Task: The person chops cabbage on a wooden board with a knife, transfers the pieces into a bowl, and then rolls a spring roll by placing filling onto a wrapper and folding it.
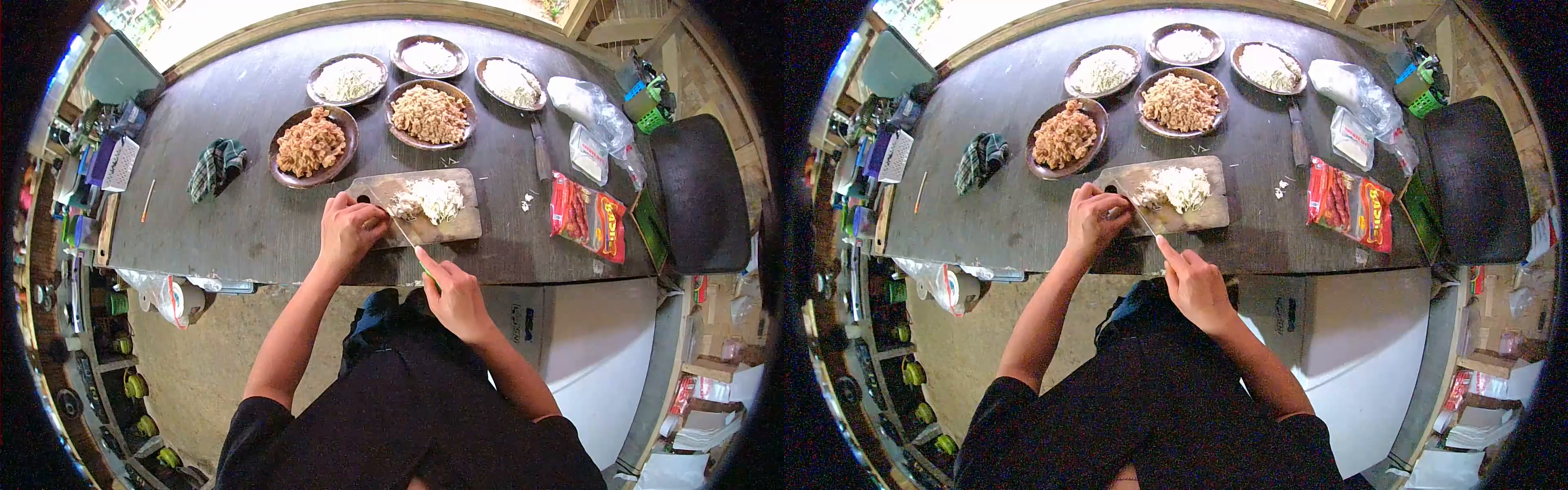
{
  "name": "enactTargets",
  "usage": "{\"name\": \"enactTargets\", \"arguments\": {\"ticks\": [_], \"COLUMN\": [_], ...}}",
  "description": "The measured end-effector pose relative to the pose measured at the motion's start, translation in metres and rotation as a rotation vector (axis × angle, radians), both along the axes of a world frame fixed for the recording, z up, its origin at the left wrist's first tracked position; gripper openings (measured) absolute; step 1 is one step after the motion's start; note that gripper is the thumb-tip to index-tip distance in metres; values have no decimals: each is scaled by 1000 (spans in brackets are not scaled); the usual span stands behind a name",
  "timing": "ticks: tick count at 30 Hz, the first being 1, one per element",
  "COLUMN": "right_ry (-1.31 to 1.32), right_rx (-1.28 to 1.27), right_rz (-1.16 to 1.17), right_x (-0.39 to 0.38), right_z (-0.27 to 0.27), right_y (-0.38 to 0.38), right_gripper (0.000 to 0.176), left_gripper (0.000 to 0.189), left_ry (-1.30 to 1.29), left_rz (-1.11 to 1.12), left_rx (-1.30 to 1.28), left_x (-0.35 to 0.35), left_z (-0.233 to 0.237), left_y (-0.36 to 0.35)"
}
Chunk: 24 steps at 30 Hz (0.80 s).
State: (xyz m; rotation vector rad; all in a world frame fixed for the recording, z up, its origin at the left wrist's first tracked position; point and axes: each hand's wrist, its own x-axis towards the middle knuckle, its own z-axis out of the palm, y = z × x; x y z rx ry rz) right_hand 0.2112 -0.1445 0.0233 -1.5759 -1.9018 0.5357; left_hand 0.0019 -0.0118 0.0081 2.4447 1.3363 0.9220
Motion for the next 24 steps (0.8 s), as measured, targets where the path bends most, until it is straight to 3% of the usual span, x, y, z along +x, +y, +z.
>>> {"name": "enactTargets", "arguments": {"ticks": [7, 24], "right_ry": [-106, -21], "right_rx": [-11, 8], "right_rz": [8, 27], "right_x": [-8, -1], "right_z": [-6, -7], "right_y": [5, 2], "right_gripper": [51, 49], "left_gripper": [15, 14], "left_ry": [3, 15], "left_rz": [17, 12], "left_rx": [-1, -24], "left_x": [1, -1], "left_z": [0, -5], "left_y": [0, 0]}}
